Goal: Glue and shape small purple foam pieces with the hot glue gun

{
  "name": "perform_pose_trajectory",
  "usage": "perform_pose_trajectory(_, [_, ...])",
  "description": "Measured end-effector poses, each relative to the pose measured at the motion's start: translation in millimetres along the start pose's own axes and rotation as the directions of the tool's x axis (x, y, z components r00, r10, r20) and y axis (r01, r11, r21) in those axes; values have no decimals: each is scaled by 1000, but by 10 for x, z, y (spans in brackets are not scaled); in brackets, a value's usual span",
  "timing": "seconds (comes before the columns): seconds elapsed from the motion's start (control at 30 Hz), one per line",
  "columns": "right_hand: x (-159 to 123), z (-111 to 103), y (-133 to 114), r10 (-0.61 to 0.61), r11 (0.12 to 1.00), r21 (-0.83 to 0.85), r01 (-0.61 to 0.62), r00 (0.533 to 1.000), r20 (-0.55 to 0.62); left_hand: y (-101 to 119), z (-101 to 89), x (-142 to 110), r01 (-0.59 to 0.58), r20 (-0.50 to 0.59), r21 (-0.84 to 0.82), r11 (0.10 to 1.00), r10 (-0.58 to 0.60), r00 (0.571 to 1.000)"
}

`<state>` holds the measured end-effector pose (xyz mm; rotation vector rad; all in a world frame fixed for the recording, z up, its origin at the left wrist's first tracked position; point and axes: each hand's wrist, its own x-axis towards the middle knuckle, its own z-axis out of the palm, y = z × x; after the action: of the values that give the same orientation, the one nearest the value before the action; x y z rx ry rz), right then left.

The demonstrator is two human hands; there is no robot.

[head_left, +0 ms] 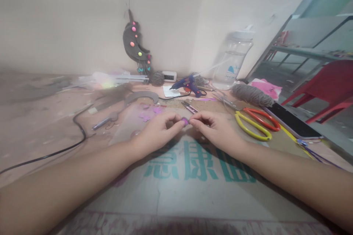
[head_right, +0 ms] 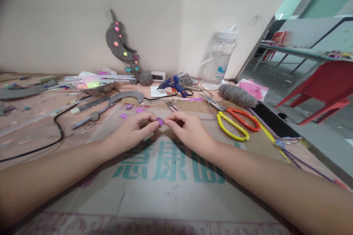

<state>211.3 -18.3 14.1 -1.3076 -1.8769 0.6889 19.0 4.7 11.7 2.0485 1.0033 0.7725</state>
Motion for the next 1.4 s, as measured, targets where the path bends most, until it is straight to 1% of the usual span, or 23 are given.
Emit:
perform_pose_trajectory(0.17, [11,19,28,-17,999,44,16,1000,20,13,-9,0,-29,20,21,999,28,999])
perform_pose_trajectory(0.3, [9,26,24,17,996,84,-19,1000,16,12,-10,0,-56,10,13,998,56,998])
perform_pose_trajectory(0.47, [5,7,23,11,996,87,-14,999,31,-20,3,7,5,-15,-18,1000,-5,1000])
perform_pose_trajectory(0.57, [4,-10,37,-2,997,78,-1,999,41,-23,10,8,23,-22,-70,997,-25,999])
perform_pose_trajectory(0.73, [12,-6,49,31,978,207,-38,999,39,16,10,20,58,-25,-151,987,-62,998])
perform_pose_trajectory(0.9, [22,6,39,43,993,108,-42,999,-2,33,-5,34,32,-38,-115,993,-37,999])
perform_pose_trajectory(1.03, [21,6,42,29,993,117,-29,1000,0,-1,-2,22,17,-28,-86,996,-20,999])
perform_pose_trajectory(1.23, [18,9,37,-31,998,59,31,1000,-1,-21,-2,6,-17,12,5,1000,17,1000])
perform_pose_trajectory(1.4, [21,14,20,-37,998,41,37,999,-2,11,-12,-4,-47,28,-5,999,47,999])
